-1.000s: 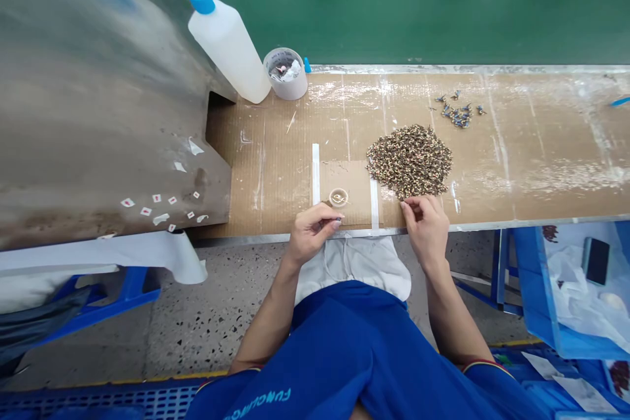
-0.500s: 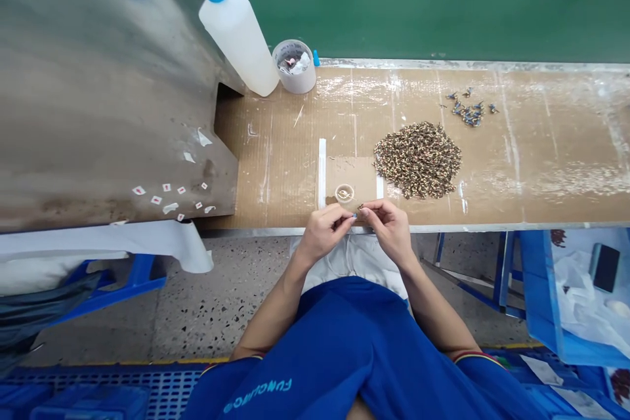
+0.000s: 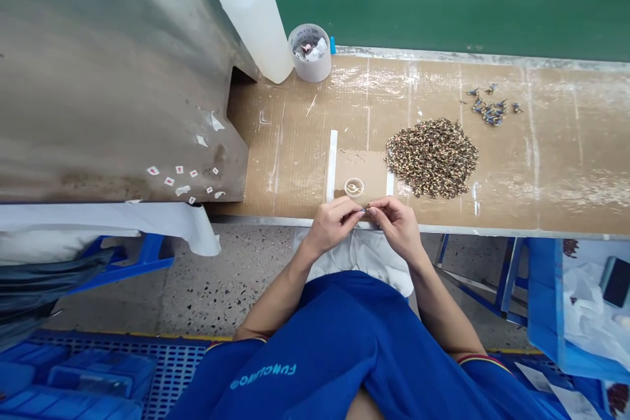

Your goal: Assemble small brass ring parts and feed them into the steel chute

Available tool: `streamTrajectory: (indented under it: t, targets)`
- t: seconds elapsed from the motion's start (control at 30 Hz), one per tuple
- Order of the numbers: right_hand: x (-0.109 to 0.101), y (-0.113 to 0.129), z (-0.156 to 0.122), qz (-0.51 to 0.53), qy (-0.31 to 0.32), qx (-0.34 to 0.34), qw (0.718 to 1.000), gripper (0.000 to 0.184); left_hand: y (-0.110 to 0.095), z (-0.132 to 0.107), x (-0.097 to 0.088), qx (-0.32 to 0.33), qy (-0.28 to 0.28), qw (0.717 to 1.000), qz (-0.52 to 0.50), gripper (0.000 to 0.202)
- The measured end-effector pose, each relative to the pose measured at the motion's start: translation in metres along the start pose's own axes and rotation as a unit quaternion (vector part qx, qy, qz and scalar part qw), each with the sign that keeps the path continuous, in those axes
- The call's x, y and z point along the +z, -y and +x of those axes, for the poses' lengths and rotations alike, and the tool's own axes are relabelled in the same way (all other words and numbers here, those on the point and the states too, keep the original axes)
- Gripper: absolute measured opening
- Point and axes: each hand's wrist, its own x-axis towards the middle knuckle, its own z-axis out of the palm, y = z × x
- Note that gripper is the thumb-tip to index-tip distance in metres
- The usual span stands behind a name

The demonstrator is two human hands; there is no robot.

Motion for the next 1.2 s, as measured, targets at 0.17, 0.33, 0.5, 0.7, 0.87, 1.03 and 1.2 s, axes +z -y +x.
streamTrajectory:
  t: [0.17,0.33,0.5,0.7,0.87,1.03,1.2]
  targets:
    - [-0.002,0.0,0.002,-0.034,0.029,-0.01,0.999,0.027,0.004,-0.003,-0.001,0.016,0.009,1.0,-0.006,0.023]
    - [0.004,0.0,-0.001,-0.07,0.007,-0.032,0.997,0.022,0.005,-0.004,-0.003,-0.001,0.02,1.0,-0.004,0.027]
    - [0.006,-0.001,-0.002,-0.058,0.019,-0.036,0.998,0.023,0.006,-0.004,-0.004,-0.004,0.022,1.0,-0.01,0.027]
    - [-0.003,0.002,0.005,-0.011,0.126,-0.002,0.992,0.028,0.005,-0.004,-0.006,-0.015,0.034,0.998,-0.041,0.026]
    - [0.002,0.002,0.006,-0.019,0.105,-0.008,0.994,0.029,0.003,-0.005,-0.005,-0.037,0.013,0.998,-0.052,0.026]
    - [0.005,-0.002,0.003,0.004,0.085,-0.009,0.996,0.033,0.002,-0.005,-0.005,-0.035,0.015,0.998,-0.048,0.023]
    - [0.002,-0.005,0.005,0.063,0.093,0.006,0.994,0.039,0.0,-0.002,-0.004,-0.036,0.013,0.999,-0.032,0.02]
